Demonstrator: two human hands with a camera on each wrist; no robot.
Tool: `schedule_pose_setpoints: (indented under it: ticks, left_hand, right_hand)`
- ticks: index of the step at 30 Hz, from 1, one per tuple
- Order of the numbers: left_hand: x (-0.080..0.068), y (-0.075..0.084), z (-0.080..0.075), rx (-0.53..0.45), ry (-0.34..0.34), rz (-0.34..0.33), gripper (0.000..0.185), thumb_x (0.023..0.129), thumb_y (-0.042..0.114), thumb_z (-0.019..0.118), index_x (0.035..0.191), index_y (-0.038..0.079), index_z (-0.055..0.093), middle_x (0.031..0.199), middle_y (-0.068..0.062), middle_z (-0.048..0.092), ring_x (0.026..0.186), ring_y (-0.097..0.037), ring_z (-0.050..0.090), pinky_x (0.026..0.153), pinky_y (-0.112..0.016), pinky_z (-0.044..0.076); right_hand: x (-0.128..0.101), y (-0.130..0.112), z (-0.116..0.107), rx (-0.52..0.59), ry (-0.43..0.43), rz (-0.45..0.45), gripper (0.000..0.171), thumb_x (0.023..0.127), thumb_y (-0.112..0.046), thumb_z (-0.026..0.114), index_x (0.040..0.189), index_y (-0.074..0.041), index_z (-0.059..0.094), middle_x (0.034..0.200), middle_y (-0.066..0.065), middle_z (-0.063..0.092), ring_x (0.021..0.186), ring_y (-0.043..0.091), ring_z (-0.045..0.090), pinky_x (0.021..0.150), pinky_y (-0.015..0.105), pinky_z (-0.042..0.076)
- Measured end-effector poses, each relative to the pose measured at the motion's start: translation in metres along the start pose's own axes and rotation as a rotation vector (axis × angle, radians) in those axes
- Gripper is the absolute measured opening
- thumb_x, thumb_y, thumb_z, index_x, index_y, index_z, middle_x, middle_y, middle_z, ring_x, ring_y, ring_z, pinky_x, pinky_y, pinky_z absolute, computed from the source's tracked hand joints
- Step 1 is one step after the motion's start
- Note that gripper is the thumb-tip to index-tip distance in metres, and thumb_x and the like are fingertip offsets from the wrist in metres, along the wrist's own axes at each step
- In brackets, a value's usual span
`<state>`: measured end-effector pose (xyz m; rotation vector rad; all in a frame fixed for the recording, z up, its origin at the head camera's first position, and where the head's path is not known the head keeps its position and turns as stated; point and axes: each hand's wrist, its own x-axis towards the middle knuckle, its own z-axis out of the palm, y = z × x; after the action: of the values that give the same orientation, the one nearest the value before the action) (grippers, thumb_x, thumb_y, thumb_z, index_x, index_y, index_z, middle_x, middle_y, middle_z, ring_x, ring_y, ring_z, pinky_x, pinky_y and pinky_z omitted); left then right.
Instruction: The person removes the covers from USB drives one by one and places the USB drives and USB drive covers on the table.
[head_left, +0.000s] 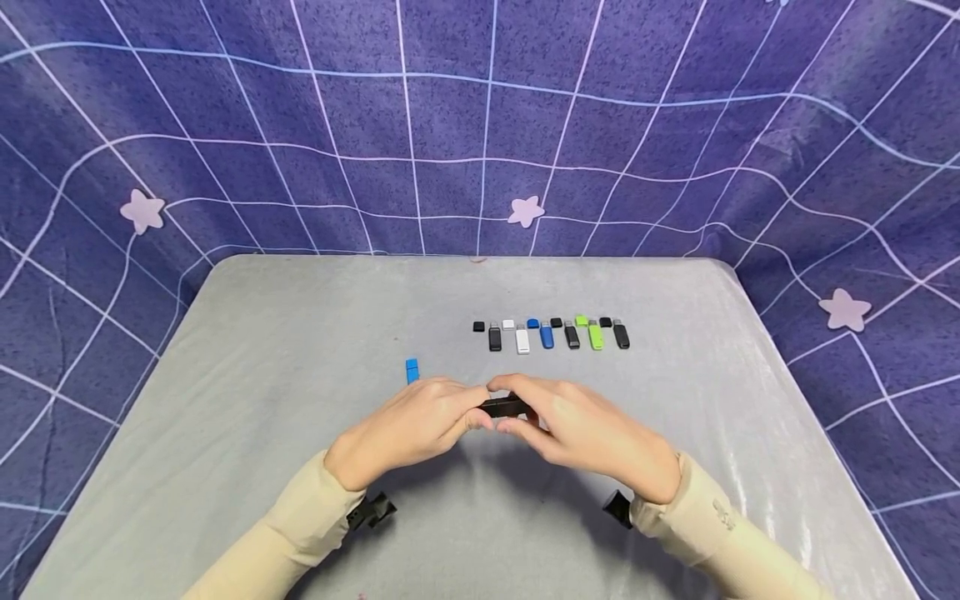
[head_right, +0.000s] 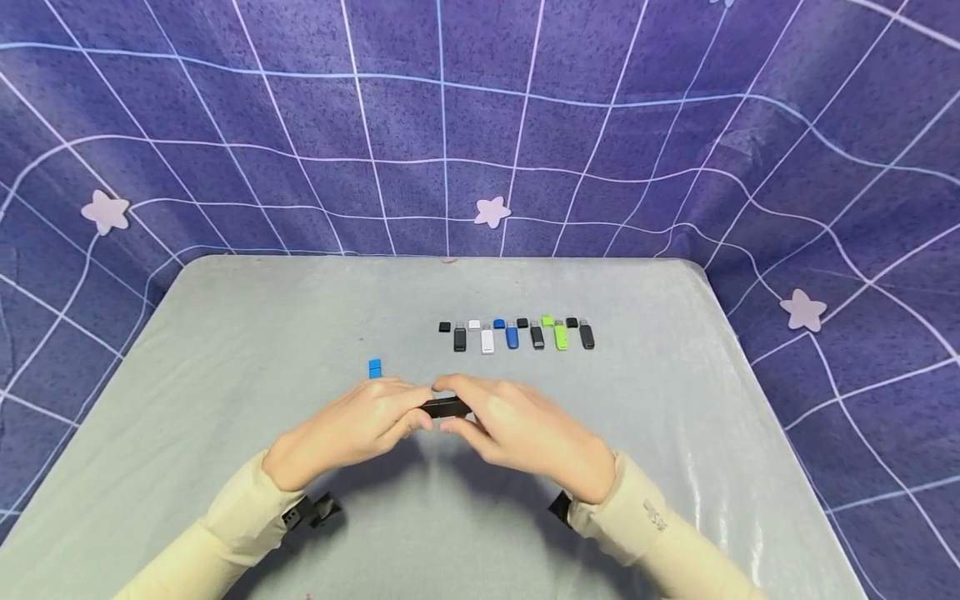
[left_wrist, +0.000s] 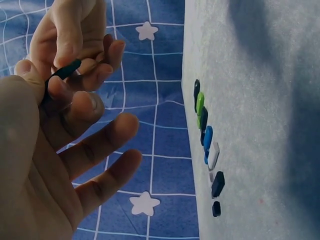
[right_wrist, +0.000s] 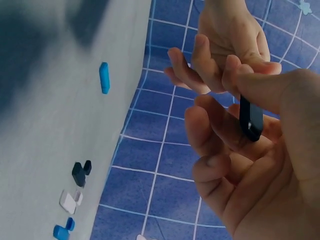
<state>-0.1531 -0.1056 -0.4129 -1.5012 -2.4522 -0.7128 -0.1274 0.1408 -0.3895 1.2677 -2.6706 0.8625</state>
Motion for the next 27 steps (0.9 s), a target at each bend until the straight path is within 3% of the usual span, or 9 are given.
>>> schedule_pose_setpoints:
  ticks: [7,11,21,27]
  left_hand:
    - [-0.0002,-0.0002,-0.0009,-0.06,-0.03,-0.054,0.046,0.105,0.054,0.029,0.081,0.018,0.045,0.069,0.012,0.035,0.062,-0.002,0.037,0.06,-0.022,0.035]
    - [-0.0014,0.0,-0.0029,-0.048,-0.038,-0.077,0.044,0.106,0.053,0.036,0.079,0.02,0.043,0.068,0.014,0.032,0.06,-0.001,0.035,0.057,-0.019,0.031]
    - [-0.002,0.0012,-0.0047,0.085,0.06,0.025,0.043,0.104,0.055,0.041,0.082,0.02,0.05,0.068,0.013,0.04,0.062,-0.002,0.037,0.067,-0.025,0.043]
    - [-0.0025,0.004,-0.0055,0.152,0.081,0.048,0.042,0.105,0.054,0.044,0.092,0.018,0.063,0.077,0.013,0.057,0.07,-0.004,0.052,0.07,-0.026,0.048]
  right_hand:
    - [0.0022,0.0005,0.0011,0.008,0.033,-0.022,0.017,0.101,-0.024,0.068,0.115,-0.014,0.065,0.09,-0.01,0.064,0.069,0.0,0.051,0.061,0.015,0.047]
    - [0.0017,0.0014,0.002,-0.019,0.041,-0.037,0.015,0.102,-0.026,0.066,0.112,-0.014,0.067,0.086,-0.012,0.06,0.067,-0.001,0.048,0.06,0.014,0.045]
    - [0.0003,0.0013,0.0041,-0.101,0.027,-0.055,0.019,0.102,-0.028,0.065,0.112,-0.013,0.068,0.089,-0.012,0.064,0.07,-0.001,0.053,0.066,0.016,0.051]
    - [-0.0004,0.0007,0.0048,-0.121,0.003,-0.06,0.02,0.106,-0.031,0.059,0.11,-0.013,0.067,0.086,-0.011,0.063,0.069,0.0,0.053,0.067,0.018,0.052]
